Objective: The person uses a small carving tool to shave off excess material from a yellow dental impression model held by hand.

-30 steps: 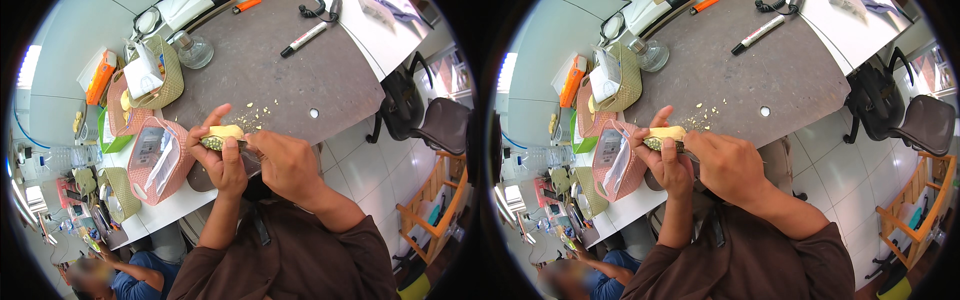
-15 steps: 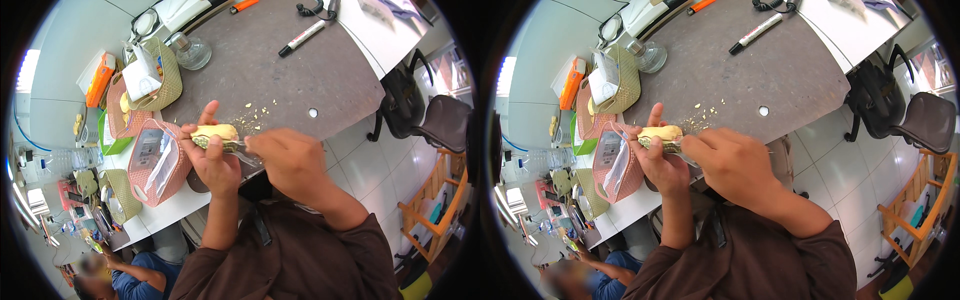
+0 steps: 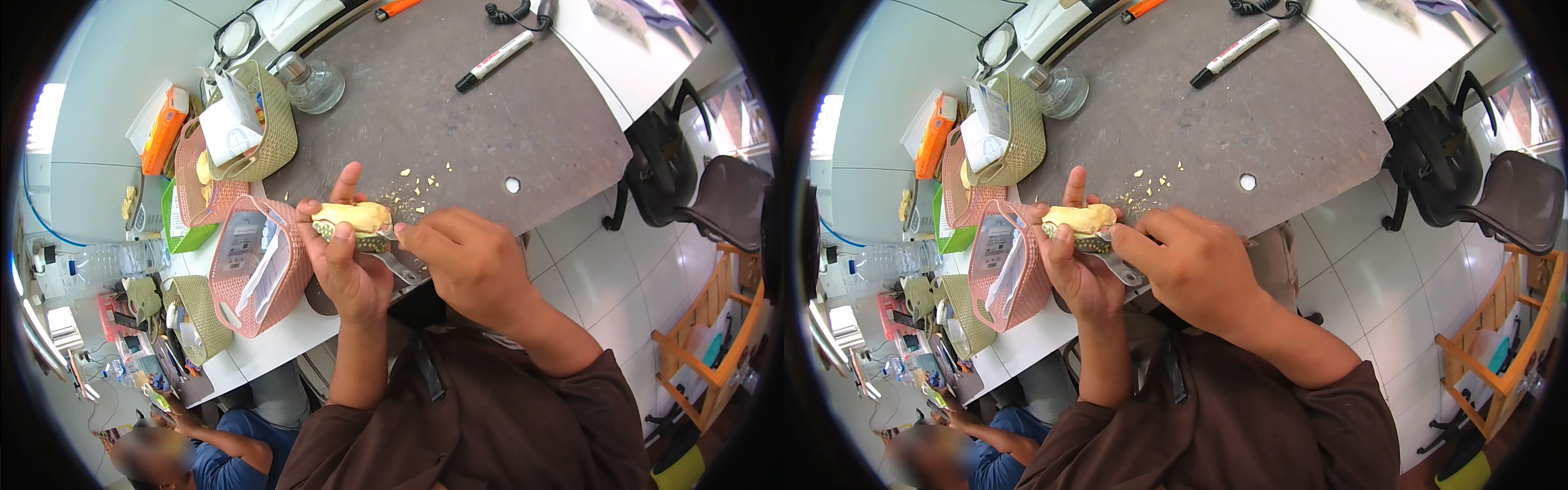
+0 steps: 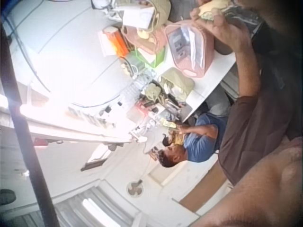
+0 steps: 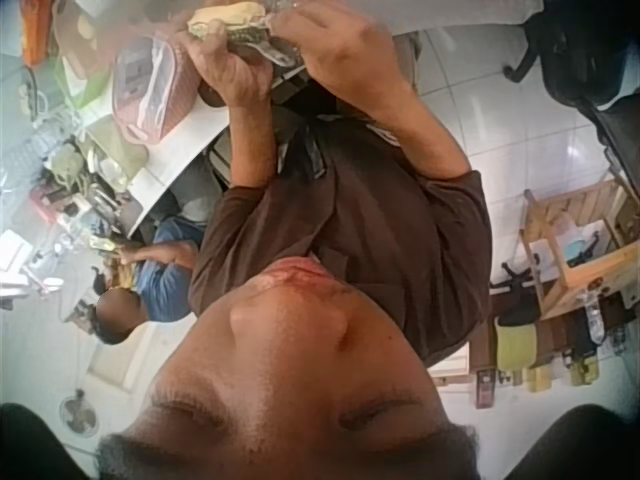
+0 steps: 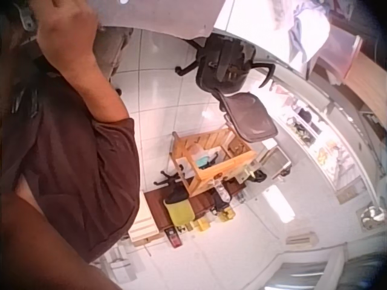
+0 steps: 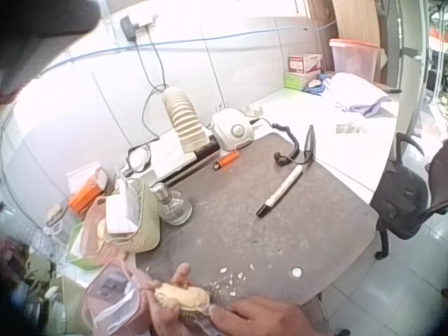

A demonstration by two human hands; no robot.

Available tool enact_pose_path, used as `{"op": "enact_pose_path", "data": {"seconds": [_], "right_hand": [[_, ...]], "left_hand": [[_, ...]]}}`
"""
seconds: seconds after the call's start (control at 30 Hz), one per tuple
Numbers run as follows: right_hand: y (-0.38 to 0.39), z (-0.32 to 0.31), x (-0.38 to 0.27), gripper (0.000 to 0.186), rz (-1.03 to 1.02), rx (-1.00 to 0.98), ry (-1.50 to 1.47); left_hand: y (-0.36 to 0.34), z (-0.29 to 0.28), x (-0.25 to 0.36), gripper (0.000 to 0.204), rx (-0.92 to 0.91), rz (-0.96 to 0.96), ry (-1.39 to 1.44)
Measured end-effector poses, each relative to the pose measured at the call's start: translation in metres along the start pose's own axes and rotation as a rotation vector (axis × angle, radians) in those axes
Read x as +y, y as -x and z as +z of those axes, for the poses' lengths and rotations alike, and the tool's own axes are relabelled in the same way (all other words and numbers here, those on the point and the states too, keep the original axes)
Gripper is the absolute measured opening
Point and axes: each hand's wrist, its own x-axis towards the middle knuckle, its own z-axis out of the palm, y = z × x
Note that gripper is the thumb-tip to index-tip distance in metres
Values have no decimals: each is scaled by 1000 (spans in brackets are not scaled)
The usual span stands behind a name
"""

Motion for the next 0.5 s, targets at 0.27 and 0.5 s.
{"op": "enact_pose_path", "data": {"seconds": [0.27, 0.5], "right_hand": [[3, 9, 8, 23, -35, 57, 42], [4, 7, 9, 25, -59, 76, 19]], "left_hand": [[-1, -2, -2, 43, -14, -17, -5], [-2, -3, 0, 42, -18, -43, 84]]}}
